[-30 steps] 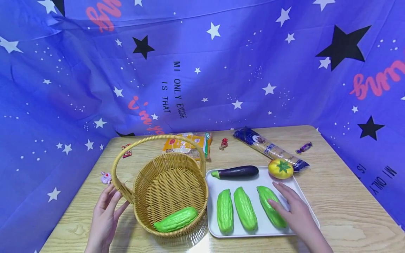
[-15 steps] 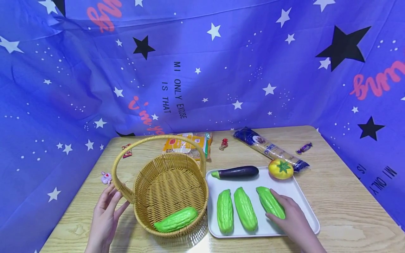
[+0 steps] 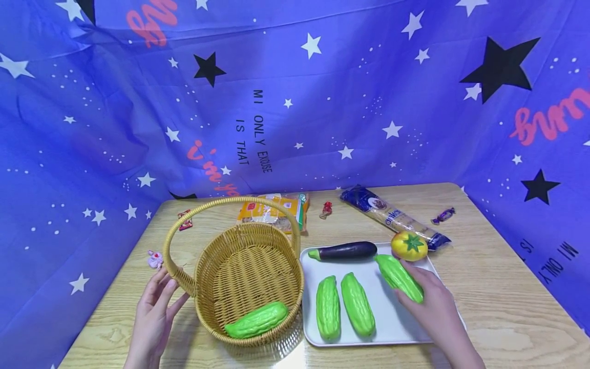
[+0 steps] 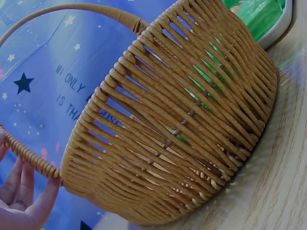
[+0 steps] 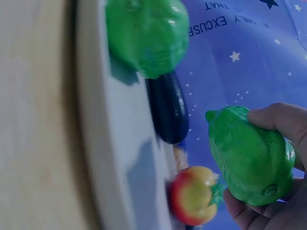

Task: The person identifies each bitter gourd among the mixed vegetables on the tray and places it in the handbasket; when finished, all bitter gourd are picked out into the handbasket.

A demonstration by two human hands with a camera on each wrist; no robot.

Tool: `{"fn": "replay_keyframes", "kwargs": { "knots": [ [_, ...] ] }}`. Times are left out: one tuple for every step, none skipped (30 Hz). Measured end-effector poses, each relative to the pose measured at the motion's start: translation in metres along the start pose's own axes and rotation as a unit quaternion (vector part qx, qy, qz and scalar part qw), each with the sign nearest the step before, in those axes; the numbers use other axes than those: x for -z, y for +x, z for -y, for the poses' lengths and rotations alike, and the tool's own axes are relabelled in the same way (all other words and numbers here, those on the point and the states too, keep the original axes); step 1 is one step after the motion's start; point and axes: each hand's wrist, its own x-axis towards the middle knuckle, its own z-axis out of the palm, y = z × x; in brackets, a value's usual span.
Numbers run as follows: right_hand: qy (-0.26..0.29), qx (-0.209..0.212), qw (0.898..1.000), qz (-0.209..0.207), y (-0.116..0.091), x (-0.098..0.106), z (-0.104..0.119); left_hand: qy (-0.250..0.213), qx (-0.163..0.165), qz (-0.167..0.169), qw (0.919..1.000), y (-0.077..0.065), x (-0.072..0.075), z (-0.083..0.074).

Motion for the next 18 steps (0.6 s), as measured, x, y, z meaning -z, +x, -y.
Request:
{"fn": "replay_keyframes", "kwargs": {
  "knots": [
    [0.001,0.003,1.000,-0.001,0.002,0.002,0.002,0.000,-0.001,0.000,1.0000,0.000,0.000,0.000],
    [0.002,0.005,1.000,0.000,0.004,0.004,0.003,0.001,-0.001,0.000,1.0000,0.000,0.000,0.000],
    [0.004,0.004,1.000,0.001,0.006,0.006,0.004,0.001,-0.002,0.000,1.0000,0.000,0.000,0.000],
    [0.006,0.003,1.000,0.004,0.007,0.007,0.006,0.001,-0.002,-0.001,1.0000,0.000,0.000,0.001],
    [0.008,0.003,1.000,0.007,0.008,0.008,0.007,0.003,-0.002,0.000,1.0000,0.000,0.000,0.001],
    [0.010,0.003,1.000,0.009,0.009,0.008,0.009,0.003,-0.002,0.000,1.0000,0.000,0.001,0.001],
    [0.012,0.004,1.000,0.010,0.010,0.009,0.010,0.003,-0.002,0.000,1.0000,0.000,0.001,0.001],
    [0.012,0.006,1.000,0.011,0.012,0.009,0.012,0.003,-0.002,0.000,1.0000,0.000,0.001,0.001],
    [0.013,0.008,1.000,0.012,0.013,0.009,0.014,0.003,-0.002,-0.001,1.0000,0.000,0.001,0.001],
    [0.014,0.009,1.000,0.012,0.015,0.010,0.015,0.003,-0.002,0.000,1.0000,0.000,0.000,0.001],
    [0.014,0.011,1.000,0.013,0.016,0.010,0.017,0.003,-0.002,0.000,1.0000,0.000,0.000,0.001],
    [0.012,0.012,1.000,0.013,0.017,0.010,0.019,0.002,-0.002,0.001,1.0000,0.000,0.000,0.001],
    [0.011,0.015,1.000,0.014,0.019,0.011,0.021,0.002,-0.003,0.002,1.0000,0.001,0.000,0.001],
    [0.011,0.017,1.000,0.015,0.021,0.011,0.023,0.003,-0.004,0.002,1.0000,0.001,0.000,0.001],
    [0.013,0.019,1.000,0.017,0.022,0.011,0.025,0.004,-0.004,0.003,1.0000,0.001,0.000,0.000],
    [0.013,0.024,0.999,0.018,0.024,0.012,0.027,0.006,-0.004,0.004,1.0000,0.001,0.001,0.000],
    [0.011,0.028,0.999,0.019,0.026,0.011,0.029,0.008,-0.003,0.004,1.0000,0.001,0.001,0.000],
    [0.013,0.033,0.999,0.019,0.028,0.012,0.032,0.010,-0.003,0.004,0.9999,0.000,0.001,0.000]
  ]
}}
